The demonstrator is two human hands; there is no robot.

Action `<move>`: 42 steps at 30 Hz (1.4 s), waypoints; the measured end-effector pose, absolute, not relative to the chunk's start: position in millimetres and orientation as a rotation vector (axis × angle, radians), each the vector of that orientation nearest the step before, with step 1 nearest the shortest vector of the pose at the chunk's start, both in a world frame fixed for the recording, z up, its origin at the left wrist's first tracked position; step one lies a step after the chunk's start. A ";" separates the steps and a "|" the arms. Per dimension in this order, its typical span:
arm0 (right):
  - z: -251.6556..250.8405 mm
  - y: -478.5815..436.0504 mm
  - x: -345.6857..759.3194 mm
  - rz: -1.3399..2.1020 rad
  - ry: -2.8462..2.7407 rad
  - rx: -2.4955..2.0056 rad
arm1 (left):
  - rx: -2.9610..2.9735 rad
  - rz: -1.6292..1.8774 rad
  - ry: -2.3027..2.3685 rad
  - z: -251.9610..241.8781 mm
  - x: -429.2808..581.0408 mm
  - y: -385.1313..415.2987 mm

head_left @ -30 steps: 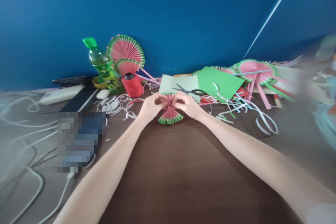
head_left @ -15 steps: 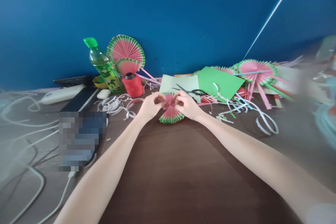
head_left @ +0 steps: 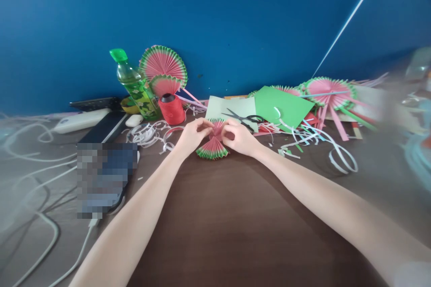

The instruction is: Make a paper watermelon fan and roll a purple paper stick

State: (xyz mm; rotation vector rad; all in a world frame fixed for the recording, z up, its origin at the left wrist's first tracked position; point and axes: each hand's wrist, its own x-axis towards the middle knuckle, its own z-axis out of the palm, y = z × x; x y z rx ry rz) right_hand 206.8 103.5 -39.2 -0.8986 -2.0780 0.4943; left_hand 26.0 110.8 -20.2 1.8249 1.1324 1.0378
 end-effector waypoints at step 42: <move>-38.8 103.3 194.5 1.183 -1.570 -0.857 | 1.795 0.873 1.106 -19.0 34.6 106.2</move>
